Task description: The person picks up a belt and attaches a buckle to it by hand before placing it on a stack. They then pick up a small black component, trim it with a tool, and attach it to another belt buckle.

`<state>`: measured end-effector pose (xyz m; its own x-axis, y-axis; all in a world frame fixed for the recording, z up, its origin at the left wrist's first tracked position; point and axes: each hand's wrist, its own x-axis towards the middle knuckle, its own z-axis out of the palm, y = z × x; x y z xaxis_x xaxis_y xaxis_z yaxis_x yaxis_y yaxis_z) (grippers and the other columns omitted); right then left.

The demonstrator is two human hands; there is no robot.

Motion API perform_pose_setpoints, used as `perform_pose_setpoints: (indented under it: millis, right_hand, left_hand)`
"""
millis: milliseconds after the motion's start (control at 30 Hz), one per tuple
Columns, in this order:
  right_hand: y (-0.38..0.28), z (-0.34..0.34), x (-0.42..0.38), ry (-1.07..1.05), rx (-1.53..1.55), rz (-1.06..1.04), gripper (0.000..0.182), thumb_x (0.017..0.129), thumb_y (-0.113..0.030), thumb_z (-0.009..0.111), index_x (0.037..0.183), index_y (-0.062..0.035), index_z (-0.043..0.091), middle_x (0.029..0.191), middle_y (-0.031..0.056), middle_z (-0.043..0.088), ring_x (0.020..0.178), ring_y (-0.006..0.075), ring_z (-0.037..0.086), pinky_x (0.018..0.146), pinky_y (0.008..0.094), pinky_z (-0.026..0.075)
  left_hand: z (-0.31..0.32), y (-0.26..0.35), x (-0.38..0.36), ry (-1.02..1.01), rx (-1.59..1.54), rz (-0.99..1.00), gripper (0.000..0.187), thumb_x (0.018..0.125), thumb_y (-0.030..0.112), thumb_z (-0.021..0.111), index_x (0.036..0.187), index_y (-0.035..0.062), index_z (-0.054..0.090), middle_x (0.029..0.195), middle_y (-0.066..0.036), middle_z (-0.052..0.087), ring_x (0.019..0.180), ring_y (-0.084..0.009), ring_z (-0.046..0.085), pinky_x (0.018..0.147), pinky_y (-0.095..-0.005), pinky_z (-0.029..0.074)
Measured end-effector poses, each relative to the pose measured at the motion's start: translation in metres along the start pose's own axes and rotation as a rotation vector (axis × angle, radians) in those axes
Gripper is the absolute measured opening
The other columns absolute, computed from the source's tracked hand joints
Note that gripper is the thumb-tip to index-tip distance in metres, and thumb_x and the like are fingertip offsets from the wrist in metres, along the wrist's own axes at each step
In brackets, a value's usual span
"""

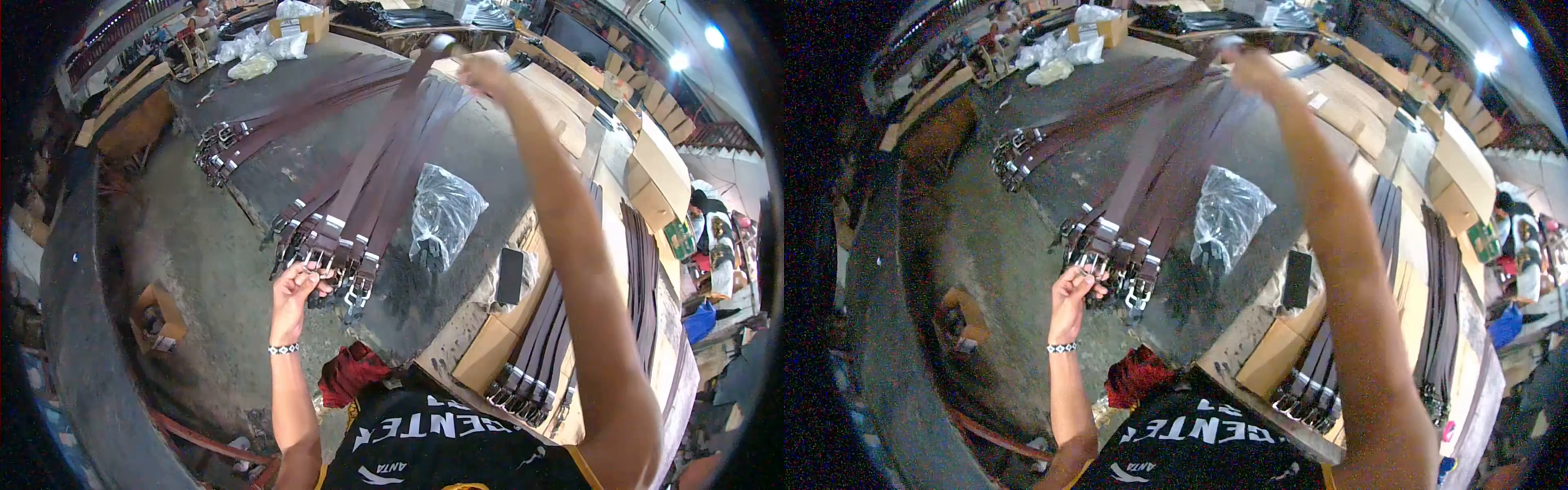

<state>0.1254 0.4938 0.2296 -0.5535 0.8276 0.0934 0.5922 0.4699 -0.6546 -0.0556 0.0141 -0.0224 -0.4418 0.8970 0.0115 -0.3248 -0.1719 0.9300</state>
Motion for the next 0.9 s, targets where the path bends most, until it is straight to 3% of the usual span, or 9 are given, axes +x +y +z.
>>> perform_pose_setpoints:
  millis: [33, 67, 100, 133, 300, 467, 600, 700, 900]
  right_hand:
    - [-0.011, 0.030, -0.066, 0.022, 0.155, -0.021, 0.048, 0.097, -0.050, 0.058, 0.114, -0.0059, 0.065, 0.097, 0.0066, 0.067, 0.083, 0.0162, 0.063, 0.071, 0.0351, 0.053]
    - [0.060, 0.070, -0.063, -0.110, 0.453, -0.295, 0.046, 0.098, -0.048, 0.058, 0.112, -0.0052, 0.066, 0.097, 0.0056, 0.067, 0.084, 0.0151, 0.063, 0.069, 0.0331, 0.053]
    - [0.070, 0.091, -0.088, -0.180, 0.324, -0.168, 0.043, 0.097, -0.045, 0.060, 0.109, -0.0047, 0.068, 0.094, 0.0049, 0.068, 0.083, 0.0138, 0.064, 0.068, 0.0312, 0.054]
    - [0.080, 0.129, -0.128, -0.017, 0.448, -0.183, 0.033, 0.095, -0.033, 0.065, 0.111, -0.0041, 0.069, 0.083, 0.0020, 0.066, 0.067, 0.0124, 0.060, 0.054, 0.0275, 0.048]
    - [0.128, 0.208, -0.268, -0.080, 0.580, 0.246, 0.024, 0.095, -0.018, 0.060, 0.107, 0.0010, 0.068, 0.083, 0.0049, 0.069, 0.067, 0.0120, 0.065, 0.055, 0.0252, 0.050]
    - [0.156, 0.246, -0.343, -0.129, 0.346, 0.230, 0.022, 0.093, -0.017, 0.061, 0.106, -0.0010, 0.068, 0.085, 0.0087, 0.071, 0.073, 0.0156, 0.069, 0.060, 0.0300, 0.052]
    - [0.150, 0.271, -0.371, 0.081, 0.026, 0.057, 0.015, 0.088, -0.013, 0.062, 0.100, -0.0056, 0.066, 0.088, 0.0162, 0.068, 0.075, 0.0346, 0.067, 0.067, 0.0419, 0.051]
    - [0.120, 0.268, -0.371, 0.105, 0.003, 0.083, 0.014, 0.088, -0.017, 0.064, 0.096, -0.0053, 0.061, 0.091, 0.0162, 0.064, 0.085, 0.0389, 0.065, 0.073, 0.0465, 0.053]
    - [0.126, 0.283, -0.340, 0.109, -0.273, 0.096, 0.023, 0.085, -0.021, 0.069, 0.096, -0.0041, 0.058, 0.097, 0.0165, 0.064, 0.092, 0.0362, 0.066, 0.076, 0.0466, 0.055]
  left_hand:
    - [-0.010, -0.015, 0.005, 0.013, -0.016, -0.052, 0.019, 0.098, 0.007, 0.059, 0.116, 0.0011, 0.061, 0.105, -0.016, 0.073, 0.079, -0.0166, 0.069, 0.072, -0.0288, 0.053]
    - [-0.020, -0.030, 0.010, 0.024, -0.035, -0.100, 0.023, 0.099, 0.009, 0.059, 0.120, 0.0017, 0.060, 0.106, -0.016, 0.073, 0.077, -0.0148, 0.069, 0.069, -0.0277, 0.052]
    - [-0.023, -0.037, 0.013, 0.071, -0.021, -0.161, 0.024, 0.099, 0.009, 0.059, 0.121, 0.0020, 0.060, 0.106, -0.015, 0.073, 0.076, -0.0138, 0.068, 0.066, -0.0266, 0.052]
    - [-0.024, -0.042, 0.016, 0.116, -0.006, -0.224, 0.024, 0.099, 0.010, 0.058, 0.122, 0.0023, 0.060, 0.106, -0.014, 0.073, 0.074, -0.0128, 0.068, 0.064, -0.0255, 0.051]
    - [-0.038, -0.055, 0.037, 0.143, 0.035, -0.227, 0.033, 0.098, 0.011, 0.059, 0.129, 0.0001, 0.056, 0.103, -0.011, 0.074, 0.066, -0.0090, 0.064, 0.053, -0.0217, 0.048]
    - [-0.032, -0.048, 0.057, 0.208, 0.305, -0.264, 0.037, 0.096, 0.012, 0.061, 0.130, -0.0029, 0.059, 0.102, -0.012, 0.074, 0.072, -0.0121, 0.065, 0.062, -0.0254, 0.052]
    - [-0.032, -0.048, 0.057, 0.309, 0.955, -0.051, 0.036, 0.092, 0.017, 0.067, 0.121, -0.0040, 0.066, 0.110, -0.015, 0.070, 0.092, -0.0234, 0.066, 0.087, -0.0354, 0.052]
    - [-0.032, -0.049, 0.044, 0.285, 1.152, 0.077, 0.037, 0.092, 0.018, 0.067, 0.123, -0.0015, 0.065, 0.119, -0.016, 0.066, 0.101, -0.0237, 0.064, 0.088, -0.0349, 0.051]
    - [0.003, -0.055, -0.001, 0.294, 0.976, 0.161, 0.031, 0.090, 0.009, 0.065, 0.120, 0.0021, 0.066, 0.113, -0.015, 0.065, 0.102, -0.0285, 0.062, 0.089, -0.0392, 0.050]
